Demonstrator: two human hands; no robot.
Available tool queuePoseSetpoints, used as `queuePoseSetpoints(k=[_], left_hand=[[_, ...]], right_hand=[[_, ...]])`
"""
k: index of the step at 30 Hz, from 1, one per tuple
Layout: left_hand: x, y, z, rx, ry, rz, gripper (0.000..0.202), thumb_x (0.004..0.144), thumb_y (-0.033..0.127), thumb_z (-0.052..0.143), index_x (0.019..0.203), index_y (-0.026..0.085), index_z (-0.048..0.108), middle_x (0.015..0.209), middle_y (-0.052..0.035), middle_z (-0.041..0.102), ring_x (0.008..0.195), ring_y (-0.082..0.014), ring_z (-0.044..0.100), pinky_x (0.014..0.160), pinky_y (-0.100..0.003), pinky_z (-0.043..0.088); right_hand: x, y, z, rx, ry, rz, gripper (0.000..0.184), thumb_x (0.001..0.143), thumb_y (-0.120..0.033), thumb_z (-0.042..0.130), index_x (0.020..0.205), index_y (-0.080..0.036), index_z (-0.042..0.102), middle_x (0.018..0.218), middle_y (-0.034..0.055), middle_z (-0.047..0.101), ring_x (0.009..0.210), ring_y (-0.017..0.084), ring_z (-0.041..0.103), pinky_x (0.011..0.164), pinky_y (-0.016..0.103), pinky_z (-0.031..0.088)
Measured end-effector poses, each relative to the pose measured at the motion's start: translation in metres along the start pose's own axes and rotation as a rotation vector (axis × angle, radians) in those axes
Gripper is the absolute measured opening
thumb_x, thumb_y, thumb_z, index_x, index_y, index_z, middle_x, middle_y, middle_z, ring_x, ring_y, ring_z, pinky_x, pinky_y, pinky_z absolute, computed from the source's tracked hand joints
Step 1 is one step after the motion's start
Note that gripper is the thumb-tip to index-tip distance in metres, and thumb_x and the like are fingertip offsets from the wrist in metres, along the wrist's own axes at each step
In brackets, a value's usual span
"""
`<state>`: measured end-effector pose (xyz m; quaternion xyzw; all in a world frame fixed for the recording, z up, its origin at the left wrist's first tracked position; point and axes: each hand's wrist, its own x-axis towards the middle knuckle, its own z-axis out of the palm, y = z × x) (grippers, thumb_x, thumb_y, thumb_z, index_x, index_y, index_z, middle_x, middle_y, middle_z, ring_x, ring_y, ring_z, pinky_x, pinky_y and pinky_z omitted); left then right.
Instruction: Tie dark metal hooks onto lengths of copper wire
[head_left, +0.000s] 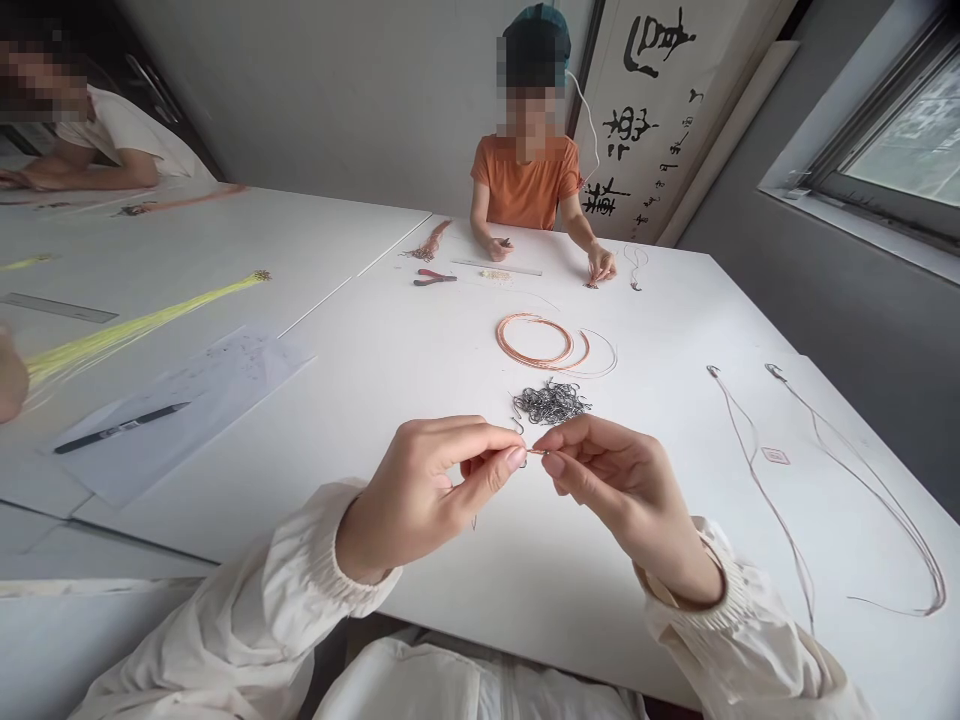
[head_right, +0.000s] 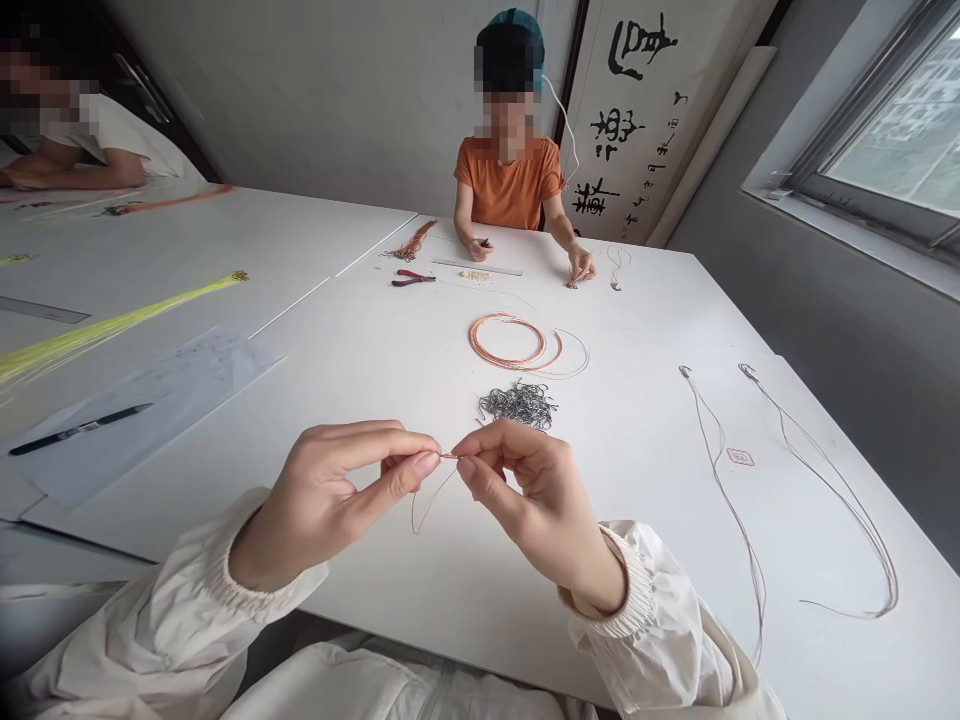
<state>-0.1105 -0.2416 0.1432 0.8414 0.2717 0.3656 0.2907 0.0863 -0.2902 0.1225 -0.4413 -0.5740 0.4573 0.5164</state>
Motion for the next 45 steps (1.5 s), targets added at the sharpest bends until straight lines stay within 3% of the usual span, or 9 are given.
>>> queuePoseSetpoints(k=[5,11,14,19,24,31,38,42,45], left_hand=[[0.001,0.001,0.0,-0.076,-0.055,-0.094,0.02,0.094,0.021,0.057,0.077,0.015,0.066,0.062,0.0012,0.058,0.056,-0.0089,0.05,0.055,-0.022,0.042],[-0.002,0.001,0.004,-0.105,-0.008,-0.08,0.021,0.094,0.019,0.056,0.077,0.014,0.067,0.06,0.0006,0.057,0.054,-0.0093,0.051,0.054,-0.023,0.042],[-0.003,-0.002,0.005,-0.076,0.037,-0.02,0.018,0.093,0.017,0.057,0.079,0.015,0.069,0.059,0.0009,0.056,0.053,-0.0089,0.05,0.053,-0.022,0.042],[-0.003,-0.009,0.002,0.092,0.128,0.223,0.012,0.089,0.012,0.062,0.093,0.019,0.071,0.067,0.0001,0.063,0.056,-0.009,0.053,0.054,-0.021,0.043],[-0.001,-0.011,0.0,0.078,0.121,0.301,0.023,0.087,0.005,0.063,0.103,0.02,0.071,0.085,-0.0043,0.069,0.07,-0.0103,0.063,0.062,-0.02,0.051],[0.0,-0.011,0.003,0.055,0.14,0.294,0.026,0.084,0.002,0.066,0.102,0.02,0.072,0.086,-0.0041,0.069,0.071,-0.0107,0.065,0.063,-0.021,0.053],[-0.003,-0.022,0.009,0.298,0.276,0.368,0.031,0.081,0.004,0.069,0.106,0.022,0.071,0.091,-0.0048,0.062,0.077,-0.0143,0.061,0.068,-0.027,0.054],[-0.001,-0.023,0.009,0.303,0.202,0.377,0.025,0.084,0.003,0.065,0.104,0.018,0.069,0.103,-0.0066,0.063,0.073,-0.0109,0.058,0.065,-0.026,0.052],[0.002,-0.022,0.008,0.198,0.121,0.35,0.019,0.086,0.001,0.062,0.1,0.013,0.066,0.098,-0.0068,0.064,0.075,-0.0103,0.061,0.064,-0.023,0.052]], right_hand=[[0.001,0.001,-0.001,0.095,-0.075,0.085,0.02,0.09,-0.035,0.065,0.08,-0.018,0.061,0.062,-0.0027,0.047,0.056,0.01,0.037,0.049,0.025,0.03],[-0.002,0.008,0.0,0.235,-0.097,0.12,0.019,0.089,-0.033,0.068,0.08,-0.018,0.059,0.062,-0.0035,0.043,0.057,0.01,0.033,0.051,0.026,0.025],[-0.001,0.009,-0.001,0.29,-0.101,0.135,0.019,0.088,-0.033,0.069,0.08,-0.019,0.06,0.064,-0.0028,0.045,0.06,0.011,0.034,0.054,0.026,0.026],[0.002,0.005,-0.001,0.263,-0.149,0.152,0.02,0.088,-0.037,0.069,0.084,-0.019,0.062,0.066,-0.002,0.045,0.062,0.012,0.037,0.057,0.026,0.031],[-0.001,0.006,0.005,0.14,-0.025,0.056,0.017,0.088,-0.034,0.068,0.084,-0.019,0.064,0.059,-0.0039,0.042,0.054,0.01,0.034,0.05,0.025,0.029],[-0.003,0.008,0.01,0.1,0.069,0.017,0.013,0.087,-0.031,0.069,0.082,-0.019,0.066,0.06,-0.0025,0.049,0.054,0.01,0.038,0.049,0.025,0.03],[0.0,0.009,0.011,0.05,0.134,0.054,0.016,0.087,-0.032,0.07,0.08,-0.017,0.067,0.067,0.0013,0.059,0.057,0.01,0.042,0.05,0.026,0.032],[0.001,0.009,0.012,0.025,0.14,0.068,0.017,0.087,-0.032,0.07,0.079,-0.017,0.067,0.066,0.0009,0.059,0.057,0.01,0.042,0.05,0.025,0.032],[0.001,0.01,0.013,0.003,0.139,0.042,0.015,0.087,-0.03,0.069,0.079,-0.017,0.067,0.065,0.0,0.058,0.056,0.01,0.041,0.05,0.024,0.033]])
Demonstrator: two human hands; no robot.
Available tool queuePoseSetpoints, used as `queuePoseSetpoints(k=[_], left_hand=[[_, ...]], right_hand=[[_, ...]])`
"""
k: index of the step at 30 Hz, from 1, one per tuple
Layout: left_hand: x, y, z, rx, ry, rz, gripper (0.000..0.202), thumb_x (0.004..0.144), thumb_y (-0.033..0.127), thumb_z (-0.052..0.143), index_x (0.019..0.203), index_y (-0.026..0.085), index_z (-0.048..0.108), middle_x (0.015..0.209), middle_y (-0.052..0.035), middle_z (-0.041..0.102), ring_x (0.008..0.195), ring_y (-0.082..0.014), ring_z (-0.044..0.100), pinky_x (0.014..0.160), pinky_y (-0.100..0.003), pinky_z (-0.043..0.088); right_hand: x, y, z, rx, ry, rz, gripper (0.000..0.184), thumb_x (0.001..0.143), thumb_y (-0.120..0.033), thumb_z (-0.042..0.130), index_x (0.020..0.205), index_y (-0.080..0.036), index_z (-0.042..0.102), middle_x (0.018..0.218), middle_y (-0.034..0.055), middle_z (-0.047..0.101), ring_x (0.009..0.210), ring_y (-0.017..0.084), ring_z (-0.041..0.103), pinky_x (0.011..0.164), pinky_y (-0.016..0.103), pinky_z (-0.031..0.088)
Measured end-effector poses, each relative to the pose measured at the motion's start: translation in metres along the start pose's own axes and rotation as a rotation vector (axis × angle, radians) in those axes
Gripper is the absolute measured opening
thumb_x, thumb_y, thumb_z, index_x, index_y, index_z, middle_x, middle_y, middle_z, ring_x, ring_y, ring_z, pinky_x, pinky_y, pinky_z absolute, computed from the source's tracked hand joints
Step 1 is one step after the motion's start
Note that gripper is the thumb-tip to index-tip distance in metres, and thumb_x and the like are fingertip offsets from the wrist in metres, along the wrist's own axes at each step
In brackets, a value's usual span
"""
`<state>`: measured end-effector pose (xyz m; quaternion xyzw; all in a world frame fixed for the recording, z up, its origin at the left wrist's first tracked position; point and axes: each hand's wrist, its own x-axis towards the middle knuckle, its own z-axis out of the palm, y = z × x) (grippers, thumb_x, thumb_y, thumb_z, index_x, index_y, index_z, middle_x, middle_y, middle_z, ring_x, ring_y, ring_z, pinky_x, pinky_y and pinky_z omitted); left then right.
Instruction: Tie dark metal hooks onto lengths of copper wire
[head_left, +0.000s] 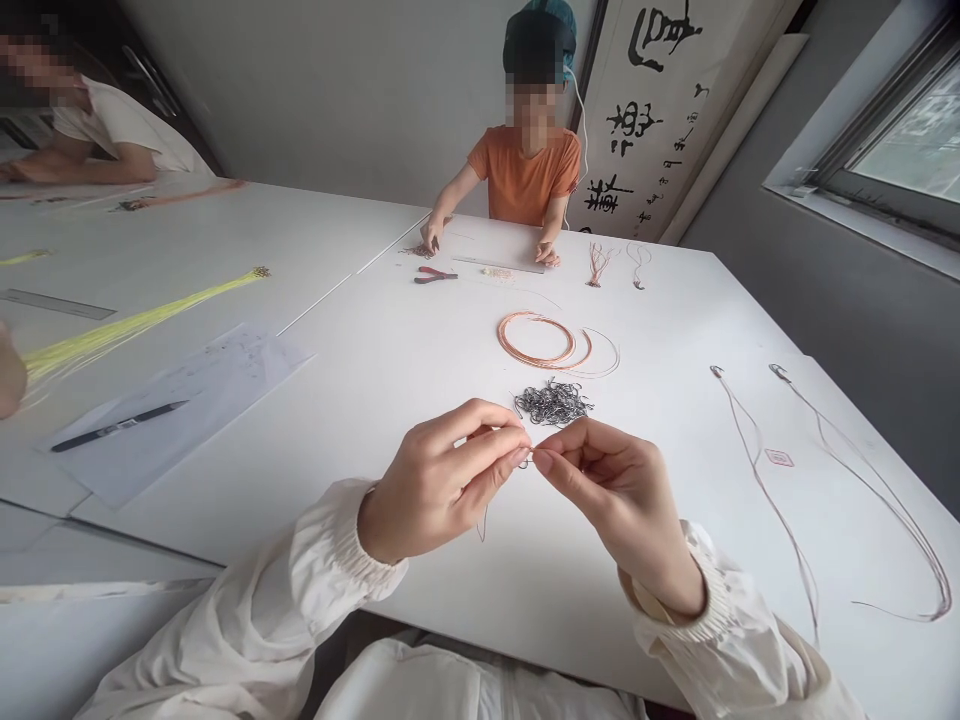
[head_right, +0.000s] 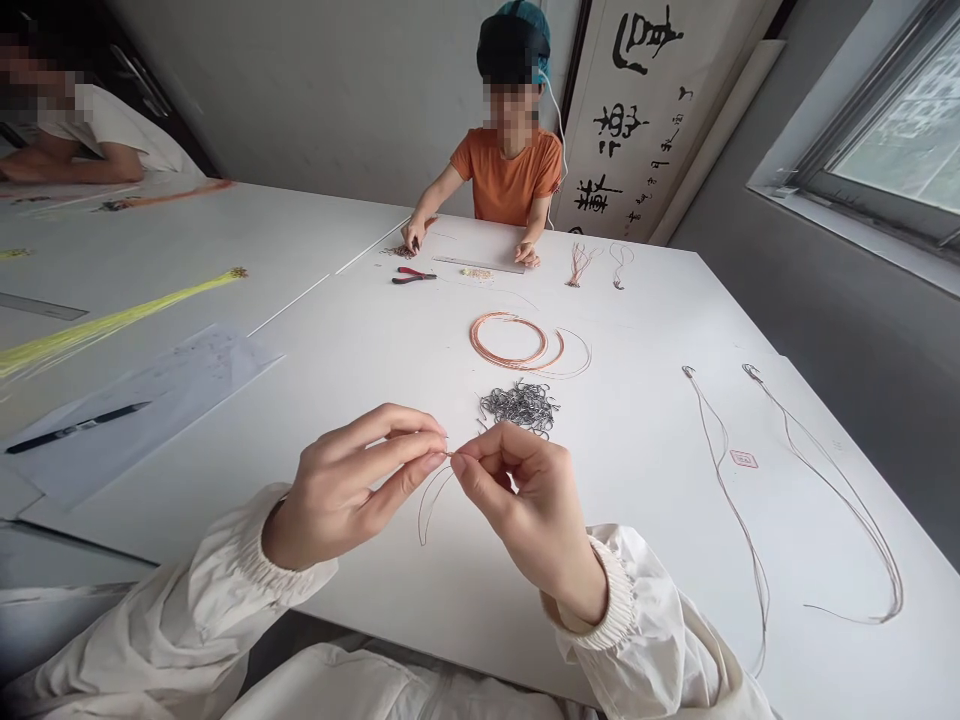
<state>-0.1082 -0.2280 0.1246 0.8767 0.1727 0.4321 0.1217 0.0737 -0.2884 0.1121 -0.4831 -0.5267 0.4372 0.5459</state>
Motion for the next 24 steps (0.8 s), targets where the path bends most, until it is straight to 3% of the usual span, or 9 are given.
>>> queuePoseSetpoints(k=[6,10,15,18,24], left_hand=[[0.0026,0.0039,-0.0001,-0.048,0.03,-0.039,0.017,0.086,0.0,0.061,0.099,0.01,0.067,0.096,-0.009,0.062,0.084,-0.013,0.061,0.073,-0.025,0.053],[0.0022,0.0049,0.0004,0.003,0.076,-0.038,0.019,0.082,0.0,0.066,0.097,0.011,0.071,0.097,-0.0094,0.06,0.081,-0.0133,0.057,0.071,-0.028,0.052],[0.001,0.0041,0.003,-0.023,0.109,-0.071,0.02,0.08,0.003,0.069,0.098,0.011,0.072,0.086,-0.0068,0.061,0.076,-0.013,0.059,0.068,-0.026,0.051],[0.0006,0.0046,0.0049,-0.065,0.088,-0.084,0.022,0.082,0.005,0.069,0.102,0.011,0.071,0.083,-0.0053,0.064,0.073,-0.0118,0.061,0.067,-0.024,0.05],[0.0032,0.0087,0.0049,-0.114,0.007,-0.198,0.01,0.088,0.005,0.061,0.091,0.012,0.067,0.078,-0.0027,0.062,0.069,-0.0097,0.056,0.065,-0.023,0.047]], right_hand=[[-0.0027,-0.0003,0.0022,-0.08,0.035,-0.119,0.006,0.087,-0.021,0.067,0.082,-0.019,0.069,0.065,-0.0008,0.06,0.057,0.01,0.043,0.05,0.023,0.036],[-0.0054,-0.001,0.0038,-0.129,0.071,-0.188,0.006,0.086,-0.015,0.066,0.084,-0.019,0.069,0.071,0.0006,0.065,0.06,0.011,0.048,0.051,0.023,0.038],[-0.0072,-0.0013,0.0053,-0.136,0.097,-0.215,0.008,0.085,-0.012,0.065,0.084,-0.02,0.069,0.066,-0.0014,0.062,0.058,0.01,0.046,0.051,0.023,0.037],[-0.007,-0.0012,0.0056,-0.131,0.096,-0.228,0.009,0.085,-0.012,0.065,0.083,-0.02,0.069,0.063,-0.0026,0.058,0.057,0.009,0.045,0.05,0.023,0.036],[-0.0046,0.0017,0.0047,-0.11,0.063,-0.201,0.009,0.086,-0.013,0.065,0.087,-0.02,0.071,0.071,0.0003,0.065,0.061,0.011,0.049,0.053,0.024,0.038]])
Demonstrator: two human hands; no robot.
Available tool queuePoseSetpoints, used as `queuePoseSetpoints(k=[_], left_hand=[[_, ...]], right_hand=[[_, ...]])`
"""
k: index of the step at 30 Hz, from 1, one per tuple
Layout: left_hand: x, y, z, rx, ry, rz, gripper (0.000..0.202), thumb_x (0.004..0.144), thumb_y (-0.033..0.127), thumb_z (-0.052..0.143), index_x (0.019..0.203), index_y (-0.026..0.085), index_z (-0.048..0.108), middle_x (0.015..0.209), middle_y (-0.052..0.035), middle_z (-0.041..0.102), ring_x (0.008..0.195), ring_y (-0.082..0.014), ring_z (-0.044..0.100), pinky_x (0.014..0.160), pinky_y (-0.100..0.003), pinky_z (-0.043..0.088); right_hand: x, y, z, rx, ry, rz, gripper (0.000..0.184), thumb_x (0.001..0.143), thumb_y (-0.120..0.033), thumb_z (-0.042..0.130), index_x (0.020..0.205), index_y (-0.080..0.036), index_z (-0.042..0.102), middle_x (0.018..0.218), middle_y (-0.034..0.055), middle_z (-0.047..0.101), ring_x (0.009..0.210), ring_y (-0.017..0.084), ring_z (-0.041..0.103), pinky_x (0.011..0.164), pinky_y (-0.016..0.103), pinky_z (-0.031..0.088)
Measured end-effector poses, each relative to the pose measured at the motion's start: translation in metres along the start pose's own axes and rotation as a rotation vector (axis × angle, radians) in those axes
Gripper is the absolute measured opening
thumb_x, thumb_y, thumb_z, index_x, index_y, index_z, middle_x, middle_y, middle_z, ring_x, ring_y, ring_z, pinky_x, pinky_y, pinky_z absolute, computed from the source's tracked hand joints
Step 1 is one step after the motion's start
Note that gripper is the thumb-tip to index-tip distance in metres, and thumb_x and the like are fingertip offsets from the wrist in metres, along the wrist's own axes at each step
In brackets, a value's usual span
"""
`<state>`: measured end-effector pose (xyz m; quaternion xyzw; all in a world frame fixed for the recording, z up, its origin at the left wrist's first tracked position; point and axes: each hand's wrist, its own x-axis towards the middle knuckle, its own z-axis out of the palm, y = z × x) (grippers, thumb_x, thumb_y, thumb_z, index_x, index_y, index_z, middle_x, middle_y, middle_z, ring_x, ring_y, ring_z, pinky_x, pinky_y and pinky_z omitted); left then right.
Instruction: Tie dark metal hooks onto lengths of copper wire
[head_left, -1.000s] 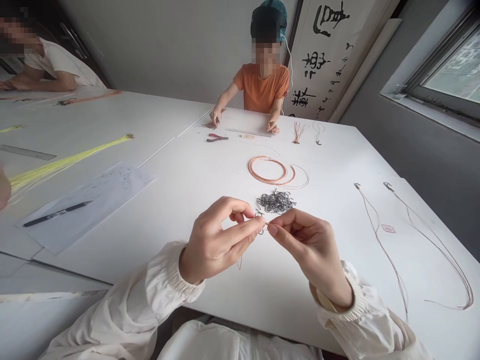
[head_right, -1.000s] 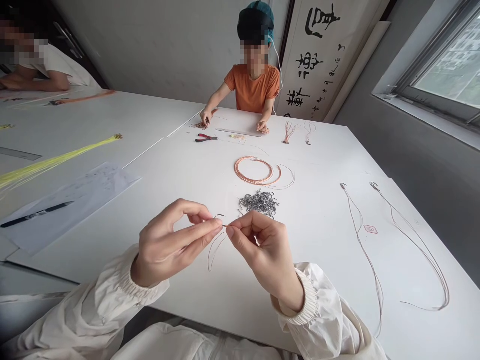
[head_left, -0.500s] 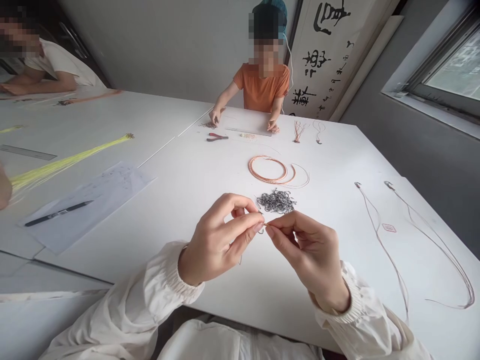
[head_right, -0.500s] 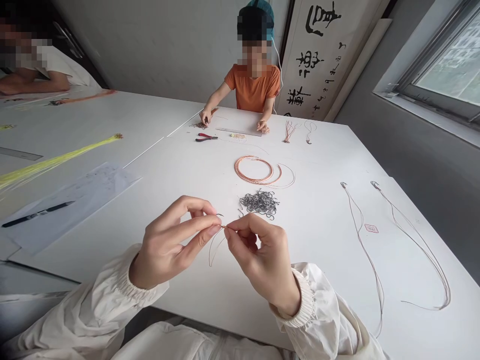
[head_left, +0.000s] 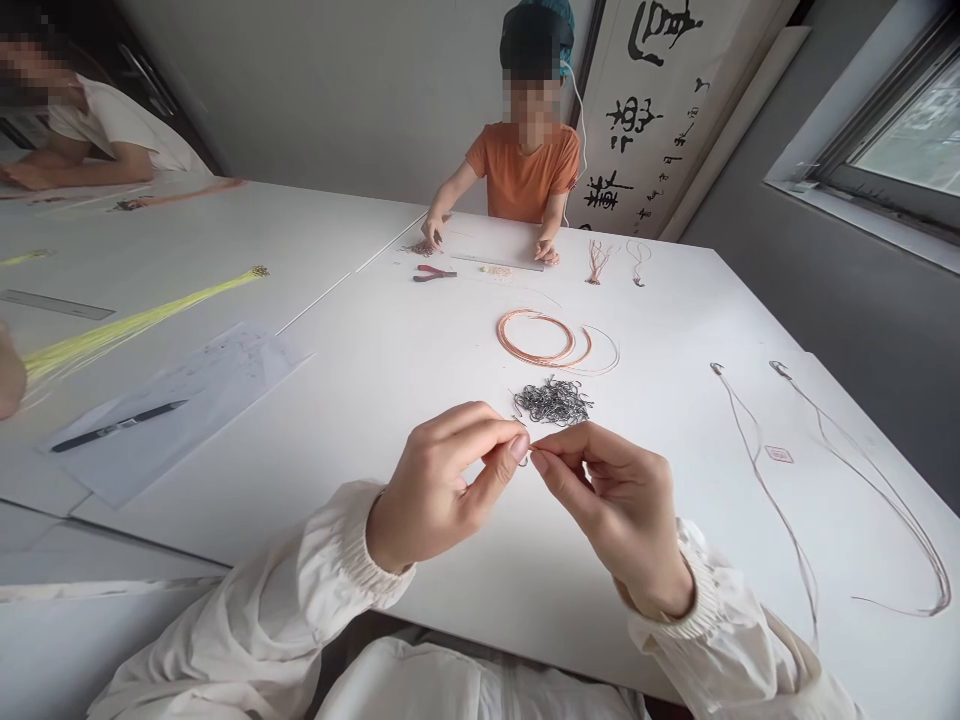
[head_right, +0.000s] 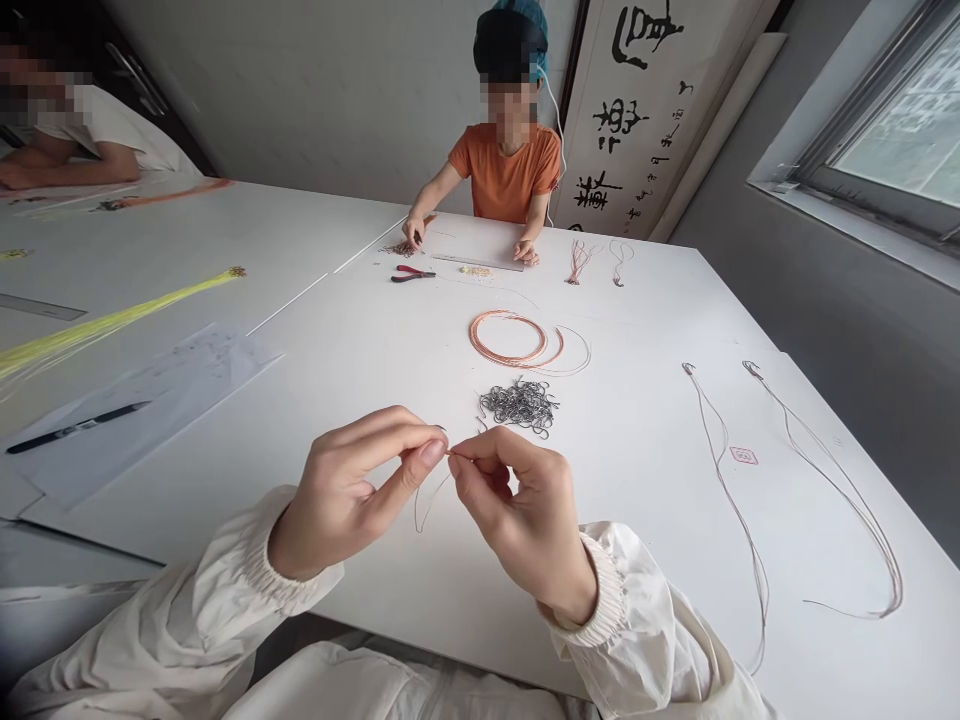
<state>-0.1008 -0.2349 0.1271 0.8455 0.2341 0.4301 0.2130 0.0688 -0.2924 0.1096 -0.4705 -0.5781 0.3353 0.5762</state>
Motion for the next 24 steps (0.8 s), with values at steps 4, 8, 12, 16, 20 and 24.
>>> queuePoseSetpoints(k=[4,8,12,16,20,24], left_hand=[[0.001,-0.001,-0.002,-0.008,-0.019,-0.007,0.01,0.089,0.006,0.059,0.09,0.012,0.066,0.075,-0.0016,0.061,0.067,-0.0093,0.054,0.063,-0.023,0.046],[-0.001,-0.008,-0.003,0.022,0.003,0.123,0.018,0.086,0.005,0.064,0.102,0.011,0.068,0.08,-0.0038,0.065,0.07,-0.0107,0.059,0.065,-0.024,0.049],[-0.002,-0.012,-0.004,0.12,0.073,0.216,0.027,0.081,0.003,0.07,0.107,0.012,0.07,0.086,-0.0063,0.066,0.073,-0.0115,0.061,0.065,-0.024,0.051],[-0.001,-0.012,-0.006,0.207,0.094,0.251,0.027,0.082,0.003,0.069,0.105,0.016,0.071,0.088,-0.0056,0.064,0.072,-0.0118,0.058,0.063,-0.025,0.05],[0.002,-0.011,-0.009,0.268,0.06,0.254,0.022,0.083,0.005,0.068,0.1,0.018,0.071,0.092,-0.0059,0.061,0.073,-0.0124,0.055,0.064,-0.027,0.05],[0.002,-0.01,-0.008,0.242,-0.002,0.216,0.018,0.086,0.007,0.063,0.099,0.018,0.069,0.092,-0.0052,0.061,0.07,-0.0109,0.055,0.063,-0.025,0.049]], right_hand=[[0.0,0.0,-0.001,0.023,0.014,0.058,0.005,0.087,-0.019,0.067,0.086,-0.02,0.072,0.072,0.0015,0.067,0.062,0.011,0.049,0.055,0.025,0.04],[0.001,-0.002,-0.002,0.052,0.022,0.126,0.01,0.087,-0.026,0.069,0.081,-0.019,0.071,0.064,-0.0007,0.06,0.057,0.009,0.042,0.051,0.023,0.036],[0.003,-0.003,-0.003,0.08,0.004,0.171,0.014,0.086,-0.029,0.07,0.078,-0.018,0.071,0.058,-0.0022,0.055,0.054,0.009,0.04,0.049,0.022,0.034],[0.006,-0.002,-0.004,0.095,-0.025,0.199,0.015,0.086,-0.03,0.07,0.079,-0.017,0.07,0.057,-0.0023,0.054,0.054,0.008,0.04,0.048,0.022,0.033],[0.006,-0.002,-0.006,0.108,-0.076,0.221,0.018,0.087,-0.033,0.069,0.08,-0.016,0.069,0.06,-0.0015,0.055,0.054,0.009,0.042,0.048,0.022,0.035],[0.007,-0.003,-0.007,0.114,-0.092,0.246,0.021,0.086,-0.034,0.068,0.078,-0.015,0.068,0.059,-0.0017,0.052,0.053,0.009,0.039,0.046,0.022,0.033]])
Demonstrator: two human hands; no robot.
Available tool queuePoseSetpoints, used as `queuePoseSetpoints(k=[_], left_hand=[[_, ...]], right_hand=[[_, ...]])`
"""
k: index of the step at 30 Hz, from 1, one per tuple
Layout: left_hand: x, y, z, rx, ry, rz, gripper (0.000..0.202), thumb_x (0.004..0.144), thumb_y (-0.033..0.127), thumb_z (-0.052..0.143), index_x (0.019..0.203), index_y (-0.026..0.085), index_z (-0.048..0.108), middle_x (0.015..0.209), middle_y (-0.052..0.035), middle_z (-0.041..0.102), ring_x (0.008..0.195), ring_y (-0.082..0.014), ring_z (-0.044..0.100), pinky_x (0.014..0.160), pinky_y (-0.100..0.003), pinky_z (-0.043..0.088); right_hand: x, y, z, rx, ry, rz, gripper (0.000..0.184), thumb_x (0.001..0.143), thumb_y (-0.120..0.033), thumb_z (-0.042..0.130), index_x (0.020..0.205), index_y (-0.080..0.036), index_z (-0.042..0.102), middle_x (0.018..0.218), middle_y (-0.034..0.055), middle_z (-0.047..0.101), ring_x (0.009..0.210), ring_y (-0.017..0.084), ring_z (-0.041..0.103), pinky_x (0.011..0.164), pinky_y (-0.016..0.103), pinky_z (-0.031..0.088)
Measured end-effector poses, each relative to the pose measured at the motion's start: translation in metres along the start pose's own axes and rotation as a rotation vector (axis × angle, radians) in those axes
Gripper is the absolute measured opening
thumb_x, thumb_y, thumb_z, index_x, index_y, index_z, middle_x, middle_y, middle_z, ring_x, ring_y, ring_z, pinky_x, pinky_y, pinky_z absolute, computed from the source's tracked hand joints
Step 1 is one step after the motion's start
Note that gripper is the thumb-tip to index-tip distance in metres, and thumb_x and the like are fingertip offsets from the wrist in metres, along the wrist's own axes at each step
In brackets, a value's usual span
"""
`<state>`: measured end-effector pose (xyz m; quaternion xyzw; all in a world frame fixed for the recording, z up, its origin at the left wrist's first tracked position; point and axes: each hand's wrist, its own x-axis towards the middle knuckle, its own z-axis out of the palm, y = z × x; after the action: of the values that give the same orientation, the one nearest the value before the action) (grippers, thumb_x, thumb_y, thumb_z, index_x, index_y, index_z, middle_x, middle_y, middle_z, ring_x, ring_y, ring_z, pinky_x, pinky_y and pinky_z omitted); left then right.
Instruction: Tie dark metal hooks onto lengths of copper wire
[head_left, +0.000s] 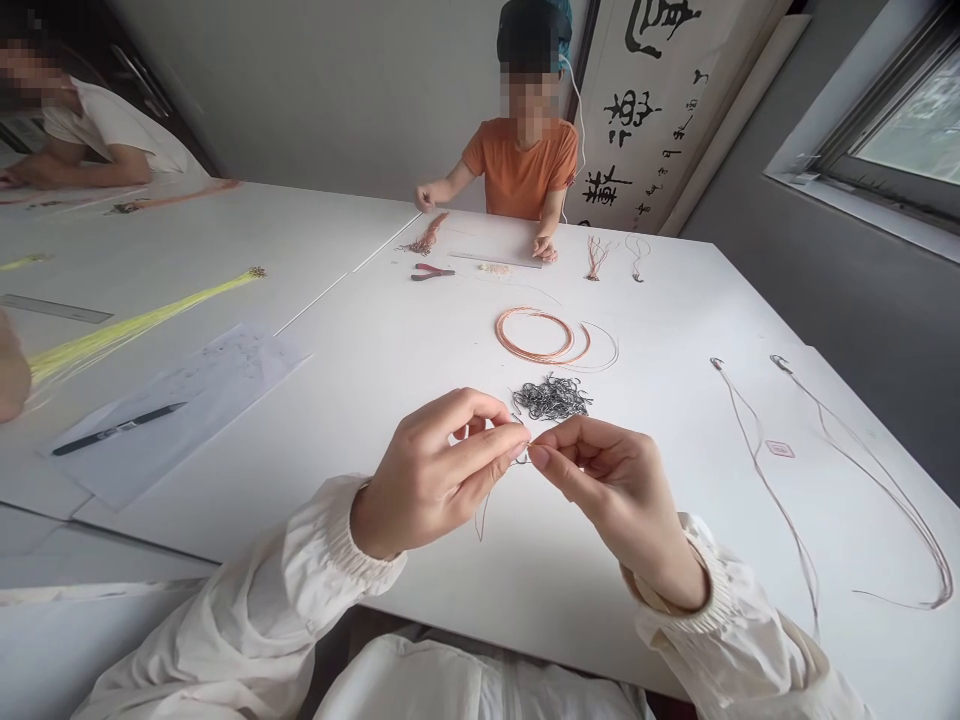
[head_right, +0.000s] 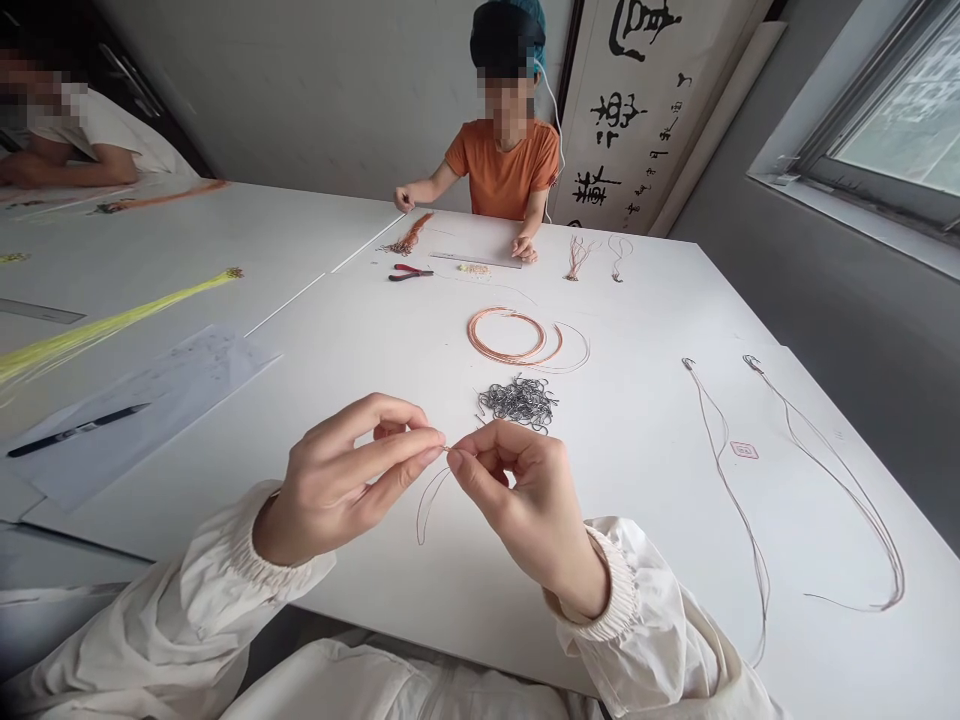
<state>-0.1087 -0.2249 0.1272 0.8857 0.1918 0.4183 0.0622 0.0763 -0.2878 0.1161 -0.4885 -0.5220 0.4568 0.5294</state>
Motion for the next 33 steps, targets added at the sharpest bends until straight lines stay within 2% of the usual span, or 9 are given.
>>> queuePoseSetpoints(k=[3,9,13,17,21,26,28,33], left_hand=[[0.001,0.003,0.001,-0.062,-0.016,-0.051,0.017,0.089,0.009,0.06,0.1,0.018,0.068,0.092,-0.0055,0.061,0.071,-0.0112,0.056,0.063,-0.025,0.049],[0.006,0.009,-0.002,-0.245,-0.031,-0.246,0.012,0.091,0.009,0.059,0.095,0.016,0.068,0.088,-0.0043,0.064,0.075,-0.0113,0.059,0.065,-0.023,0.049],[0.007,0.011,-0.004,-0.299,-0.051,-0.329,0.009,0.09,0.01,0.062,0.09,0.015,0.069,0.084,-0.0028,0.065,0.075,-0.0107,0.058,0.067,-0.023,0.049],[0.009,0.012,-0.005,-0.318,-0.095,-0.355,0.009,0.09,0.011,0.061,0.088,0.015,0.069,0.081,-0.0023,0.064,0.072,-0.0106,0.057,0.067,-0.024,0.048],[0.009,0.012,-0.006,-0.295,-0.167,-0.364,0.011,0.092,0.012,0.058,0.087,0.015,0.068,0.08,-0.0026,0.063,0.07,-0.0111,0.056,0.064,-0.024,0.047],[0.007,0.011,-0.005,-0.139,-0.17,-0.213,0.015,0.093,0.009,0.053,0.09,0.014,0.066,0.088,-0.0052,0.061,0.075,-0.0119,0.056,0.067,-0.025,0.046],[0.007,0.011,-0.005,-0.133,-0.19,-0.197,0.016,0.095,0.009,0.051,0.089,0.014,0.066,0.089,-0.0055,0.06,0.075,-0.0121,0.055,0.068,-0.025,0.046],[0.011,0.013,-0.007,-0.266,-0.217,-0.343,0.015,0.095,0.013,0.053,0.086,0.015,0.064,0.085,-0.0037,0.061,0.075,-0.0119,0.056,0.068,-0.024,0.047]], right_hand=[[0.002,-0.001,-0.002,0.011,-0.018,0.027,0.022,0.086,-0.035,0.069,0.076,-0.015,0.067,0.056,-0.0025,0.05,0.05,0.008,0.038,0.044,0.022,0.03],[0.004,-0.001,-0.004,0.088,-0.089,0.013,0.017,0.085,-0.033,0.071,0.086,-0.016,0.068,0.062,-0.0009,0.058,0.055,0.009,0.05,0.049,0.021,0.039],[0.006,-0.001,-0.004,0.094,-0.089,0.01,0.019,0.086,-0.034,0.07,0.084,-0.016,0.069,0.063,-0.0009,0.058,0.054,0.008,0.05,0.048,0.02,0.04],[0.006,0.0,-0.003,0.015,-0.047,-0.009,0.021,0.087,-0.035,0.067,0.078,-0.016,0.068,0.057,-0.0019,0.054,0.051,0.009,0.046,0.046,0.022,0.038],[0.004,0.003,-0.001,-0.111,-0.005,-0.072,0.014,0.086,-0.027,0.066,0.077,-0.016,0.067,0.061,-0.0008,0.056,0.055,0.01,0.044,0.049,0.024,0.038],[0.003,0.002,0.002,-0.147,-0.006,-0.046,0.012,0.084,-0.02,0.064,0.072,-0.017,0.063,0.056,-0.0034,0.05,0.053,0.009,0.041,0.047,0.023,0.035],[0.003,0.001,0.002,-0.152,-0.01,-0.034,0.012,0.083,-0.019,0.064,0.071,-0.017,0.063,0.056,-0.0033,0.05,0.052,0.009,0.041,0.047,0.023,0.035],[0.0,-0.001,0.003,-0.201,-0.016,-0.127,0.012,0.084,-0.014,0.061,0.073,-0.017,0.064,0.058,-0.0034,0.05,0.054,0.009,0.04,0.049,0.023,0.036]])
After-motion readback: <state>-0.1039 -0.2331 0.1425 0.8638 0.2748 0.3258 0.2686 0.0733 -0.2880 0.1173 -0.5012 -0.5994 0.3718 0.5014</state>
